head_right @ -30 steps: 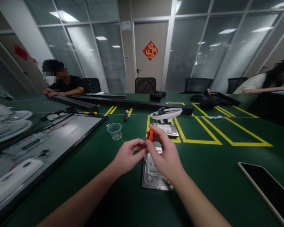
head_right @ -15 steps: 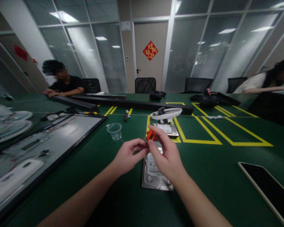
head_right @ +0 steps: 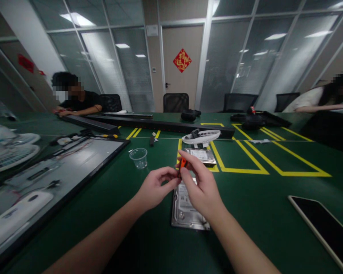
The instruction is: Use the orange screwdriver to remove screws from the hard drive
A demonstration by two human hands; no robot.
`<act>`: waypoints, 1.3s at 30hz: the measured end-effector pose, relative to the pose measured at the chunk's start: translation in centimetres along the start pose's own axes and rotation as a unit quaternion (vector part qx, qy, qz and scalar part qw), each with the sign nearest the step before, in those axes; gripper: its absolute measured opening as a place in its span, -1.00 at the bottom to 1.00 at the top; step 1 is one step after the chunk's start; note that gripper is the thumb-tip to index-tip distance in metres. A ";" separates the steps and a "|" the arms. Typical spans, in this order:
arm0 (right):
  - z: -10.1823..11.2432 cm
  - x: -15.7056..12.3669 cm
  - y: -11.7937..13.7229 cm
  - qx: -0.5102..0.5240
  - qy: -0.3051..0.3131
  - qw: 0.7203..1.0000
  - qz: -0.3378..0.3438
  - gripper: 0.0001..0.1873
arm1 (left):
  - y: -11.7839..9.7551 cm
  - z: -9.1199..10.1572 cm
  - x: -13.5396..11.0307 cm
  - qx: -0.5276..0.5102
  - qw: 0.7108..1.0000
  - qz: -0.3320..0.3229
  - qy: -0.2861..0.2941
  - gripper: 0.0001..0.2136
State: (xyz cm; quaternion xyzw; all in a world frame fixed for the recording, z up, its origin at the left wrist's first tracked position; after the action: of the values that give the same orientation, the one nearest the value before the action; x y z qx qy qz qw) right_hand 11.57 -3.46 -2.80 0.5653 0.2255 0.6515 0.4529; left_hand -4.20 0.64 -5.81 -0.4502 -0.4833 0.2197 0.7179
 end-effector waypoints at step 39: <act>-0.6 -0.2 0.4 0.028 -0.021 0.999 0.028 -0.58 | -0.6 0.3 -0.2 0.030 0.999 -0.024 -0.029 -0.83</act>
State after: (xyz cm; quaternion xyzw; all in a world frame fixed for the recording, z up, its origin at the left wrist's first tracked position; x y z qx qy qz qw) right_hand 10.91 -3.73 -2.76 0.5979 0.2180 0.6453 0.4226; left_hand -4.66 0.33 -5.38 -0.4100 -0.5080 0.2302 0.7217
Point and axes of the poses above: each hand's wrist, its own x-axis towards the middle knuckle, its own z-axis out of the back of the hand, y = z × x, the point moved 4 cm from there along x, towards the middle knuckle, and after that the axes turned 9 degrees about -z, right-handed, at the moved point
